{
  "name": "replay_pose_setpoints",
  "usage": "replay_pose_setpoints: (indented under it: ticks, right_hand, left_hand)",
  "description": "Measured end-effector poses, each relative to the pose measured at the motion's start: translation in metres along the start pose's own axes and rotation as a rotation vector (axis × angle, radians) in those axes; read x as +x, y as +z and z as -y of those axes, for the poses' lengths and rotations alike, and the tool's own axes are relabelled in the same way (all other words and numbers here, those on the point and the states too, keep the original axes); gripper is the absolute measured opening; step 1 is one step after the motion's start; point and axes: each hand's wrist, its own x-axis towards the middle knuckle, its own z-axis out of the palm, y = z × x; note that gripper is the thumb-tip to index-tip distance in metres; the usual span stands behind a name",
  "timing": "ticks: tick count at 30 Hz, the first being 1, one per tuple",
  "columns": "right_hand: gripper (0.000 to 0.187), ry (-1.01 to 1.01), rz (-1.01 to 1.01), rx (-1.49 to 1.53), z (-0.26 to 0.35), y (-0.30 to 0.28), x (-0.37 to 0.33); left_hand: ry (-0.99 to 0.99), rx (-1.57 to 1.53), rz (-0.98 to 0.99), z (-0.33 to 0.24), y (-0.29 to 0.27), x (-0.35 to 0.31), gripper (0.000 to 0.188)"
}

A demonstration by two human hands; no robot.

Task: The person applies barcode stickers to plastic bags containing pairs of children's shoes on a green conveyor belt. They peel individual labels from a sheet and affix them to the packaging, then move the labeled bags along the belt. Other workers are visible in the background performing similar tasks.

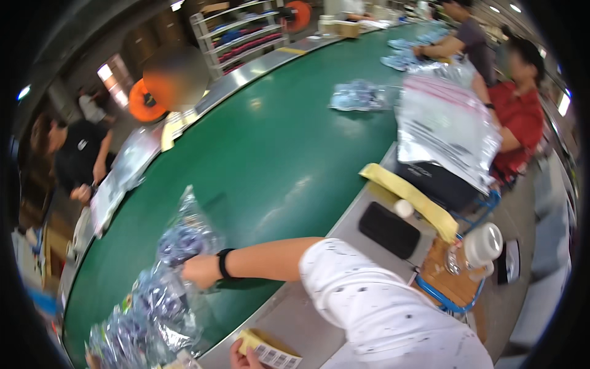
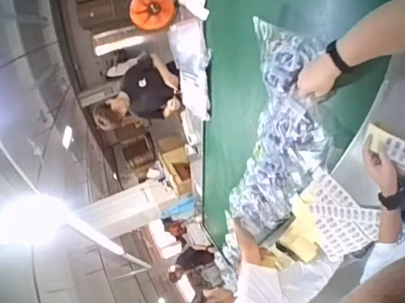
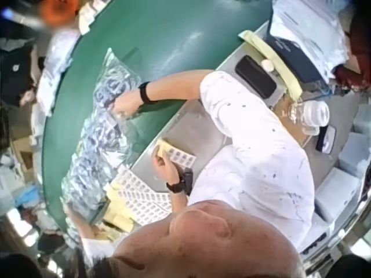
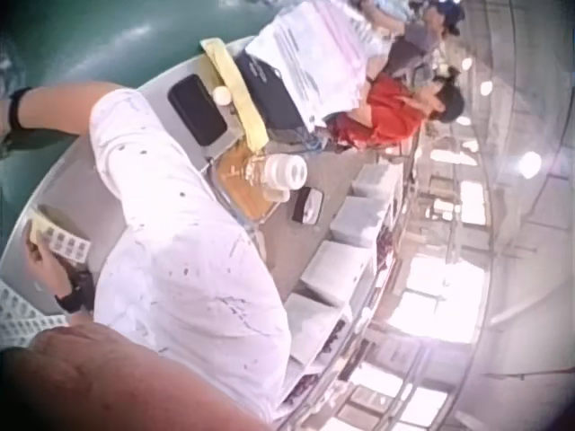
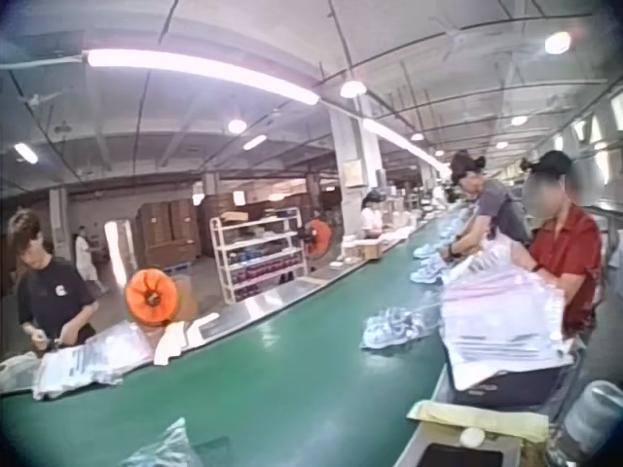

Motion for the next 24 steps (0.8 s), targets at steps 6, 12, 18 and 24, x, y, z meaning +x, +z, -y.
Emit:
replay_pose_setpoints:
  ticks: [6, 12, 18, 24]
  right_hand:
    - [0.015, 0.066, -0.65, 0.125, -0.075, -0.109, -0.023]
    - [0.021, 1.214, -0.745, -0.456, -0.213, -0.252, -0.229]
    - [0.034, 1.894, -0.709, -0.64, -0.235, -0.25, -0.341]
    - [0.036, 2.029, -0.63, -0.915, -0.25, -0.25, -0.372]
  left_hand:
    - [-0.002, -0.036, 0.011, -0.003, -0.003, -0.001, 0.026]
    - [0.015, -0.047, 0.043, 0.014, -0.009, 0.006, 0.028]
    - [-0.073, 0.118, 0.064, 0.014, -0.015, 0.009, 0.03]
    - [0.003, 0.251, 0.172, 0.061, -0.039, 0.021, 0.036]
